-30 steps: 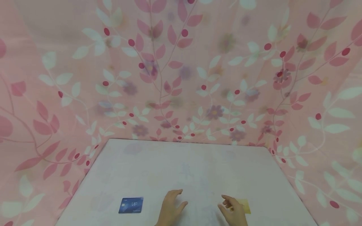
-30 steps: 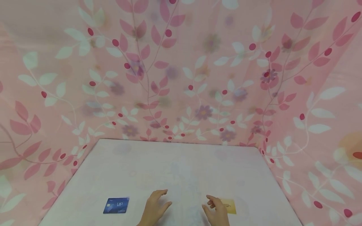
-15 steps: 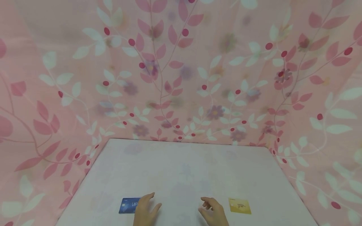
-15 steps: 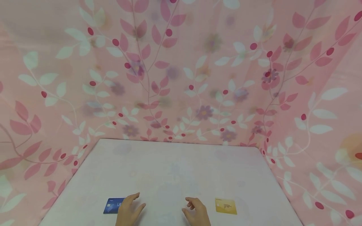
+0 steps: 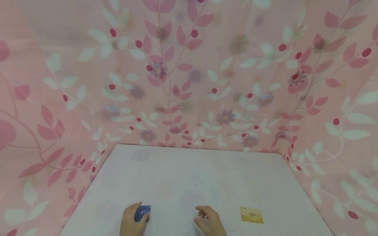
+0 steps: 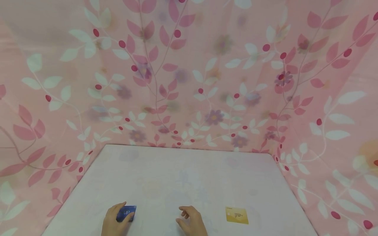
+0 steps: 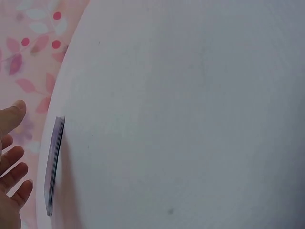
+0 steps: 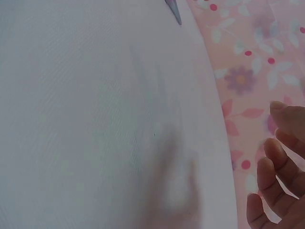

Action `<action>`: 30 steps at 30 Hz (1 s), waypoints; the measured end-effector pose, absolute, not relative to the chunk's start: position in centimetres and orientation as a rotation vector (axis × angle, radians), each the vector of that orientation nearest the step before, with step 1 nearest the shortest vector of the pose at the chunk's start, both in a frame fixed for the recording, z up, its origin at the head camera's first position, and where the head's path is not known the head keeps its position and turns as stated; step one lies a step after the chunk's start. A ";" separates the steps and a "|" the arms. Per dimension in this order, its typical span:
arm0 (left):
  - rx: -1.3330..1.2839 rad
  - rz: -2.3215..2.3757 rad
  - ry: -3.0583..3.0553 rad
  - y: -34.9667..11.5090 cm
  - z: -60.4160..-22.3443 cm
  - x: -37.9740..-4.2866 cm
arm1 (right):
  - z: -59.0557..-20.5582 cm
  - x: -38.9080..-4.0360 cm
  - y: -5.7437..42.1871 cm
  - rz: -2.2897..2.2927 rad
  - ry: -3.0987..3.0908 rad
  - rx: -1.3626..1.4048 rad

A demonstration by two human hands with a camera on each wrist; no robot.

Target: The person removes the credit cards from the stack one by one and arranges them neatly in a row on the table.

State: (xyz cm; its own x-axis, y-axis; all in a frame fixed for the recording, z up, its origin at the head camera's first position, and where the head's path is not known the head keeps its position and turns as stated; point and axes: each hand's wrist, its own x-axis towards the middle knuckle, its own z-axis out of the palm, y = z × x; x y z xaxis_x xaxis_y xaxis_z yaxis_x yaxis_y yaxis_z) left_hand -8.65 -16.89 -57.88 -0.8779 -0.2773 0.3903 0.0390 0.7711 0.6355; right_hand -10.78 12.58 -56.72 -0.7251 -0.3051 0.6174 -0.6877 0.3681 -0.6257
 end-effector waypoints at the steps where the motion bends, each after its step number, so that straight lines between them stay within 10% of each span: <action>1: 0.175 -0.902 -2.499 -17.2 -57.9 -8.6 | -56.7 -10.9 12.3 1.318 -2.232 0.885; 30: 0.015 -0.982 -2.776 -22.5 -58.5 -9.1 | -59.3 -12.8 0.9 1.173 -2.420 1.134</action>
